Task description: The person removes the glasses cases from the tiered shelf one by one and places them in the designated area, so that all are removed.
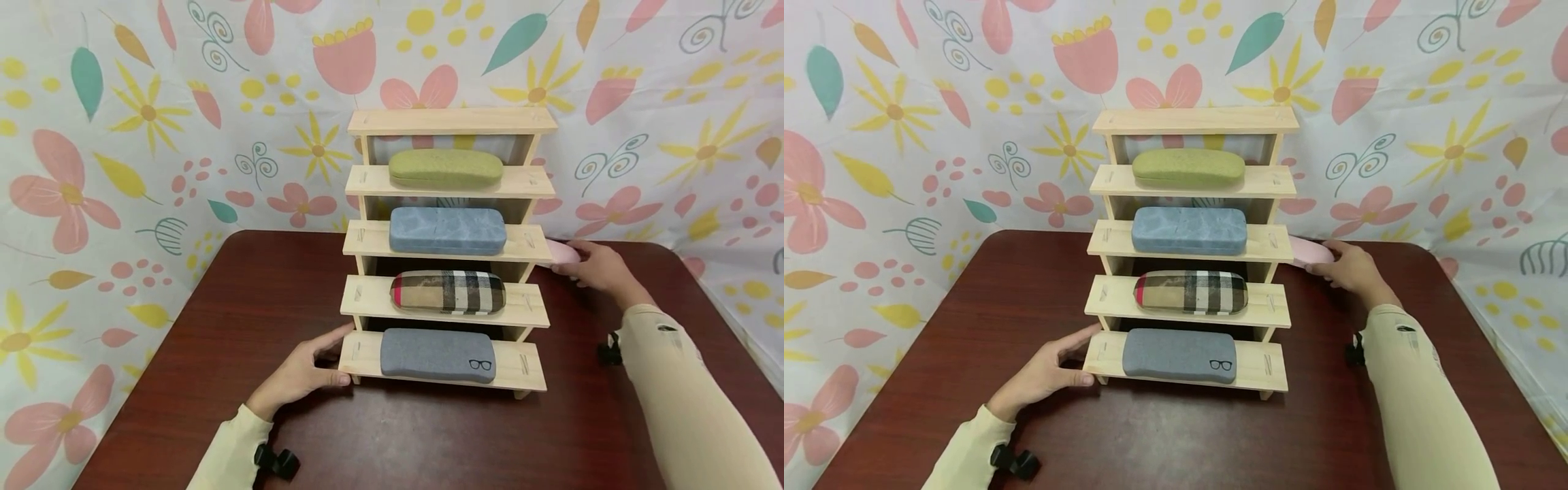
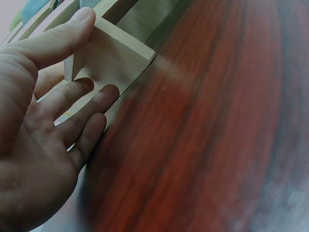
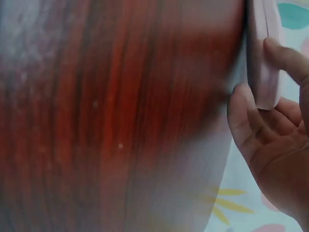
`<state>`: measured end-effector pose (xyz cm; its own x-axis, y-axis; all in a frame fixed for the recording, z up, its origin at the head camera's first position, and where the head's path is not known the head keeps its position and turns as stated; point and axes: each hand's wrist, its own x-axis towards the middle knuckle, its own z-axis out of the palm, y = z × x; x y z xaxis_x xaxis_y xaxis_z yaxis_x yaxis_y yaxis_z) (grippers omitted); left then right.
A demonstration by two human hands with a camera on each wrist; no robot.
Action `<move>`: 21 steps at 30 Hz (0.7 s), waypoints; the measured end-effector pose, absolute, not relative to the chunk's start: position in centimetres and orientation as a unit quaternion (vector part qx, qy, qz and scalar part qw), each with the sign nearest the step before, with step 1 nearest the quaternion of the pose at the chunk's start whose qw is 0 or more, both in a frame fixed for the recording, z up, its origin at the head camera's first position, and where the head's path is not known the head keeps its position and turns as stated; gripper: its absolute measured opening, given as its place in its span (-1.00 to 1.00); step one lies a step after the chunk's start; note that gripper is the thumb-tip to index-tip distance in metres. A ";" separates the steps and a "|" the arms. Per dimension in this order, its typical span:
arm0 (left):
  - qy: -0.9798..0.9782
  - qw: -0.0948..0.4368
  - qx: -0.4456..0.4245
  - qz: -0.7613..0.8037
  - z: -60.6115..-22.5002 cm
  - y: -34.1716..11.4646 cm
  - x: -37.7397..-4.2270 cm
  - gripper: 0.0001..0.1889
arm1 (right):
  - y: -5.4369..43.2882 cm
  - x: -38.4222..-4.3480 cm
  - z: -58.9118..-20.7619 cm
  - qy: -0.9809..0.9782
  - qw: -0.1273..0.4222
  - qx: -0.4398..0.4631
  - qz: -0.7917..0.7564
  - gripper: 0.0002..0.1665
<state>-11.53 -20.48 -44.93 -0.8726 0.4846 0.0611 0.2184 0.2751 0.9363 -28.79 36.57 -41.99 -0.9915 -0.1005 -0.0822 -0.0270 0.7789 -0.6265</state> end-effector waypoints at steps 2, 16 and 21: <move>0.788 0.120 0.222 0.562 -44.9 -20.5 -11.5 -0.12 | 36.6 -28.4 -41.6 0.927 0.055 -0.031 -0.371 -0.03; 0.788 0.116 0.224 0.562 -45.1 -20.5 -11.5 -0.13 | 39.7 -25.9 -36.9 0.851 0.017 -0.002 -0.526 -0.13; 0.786 0.117 0.223 0.565 -45.0 -20.4 -11.5 -0.13 | 40.5 -25.1 -35.4 0.735 -0.013 -0.006 -0.678 -0.50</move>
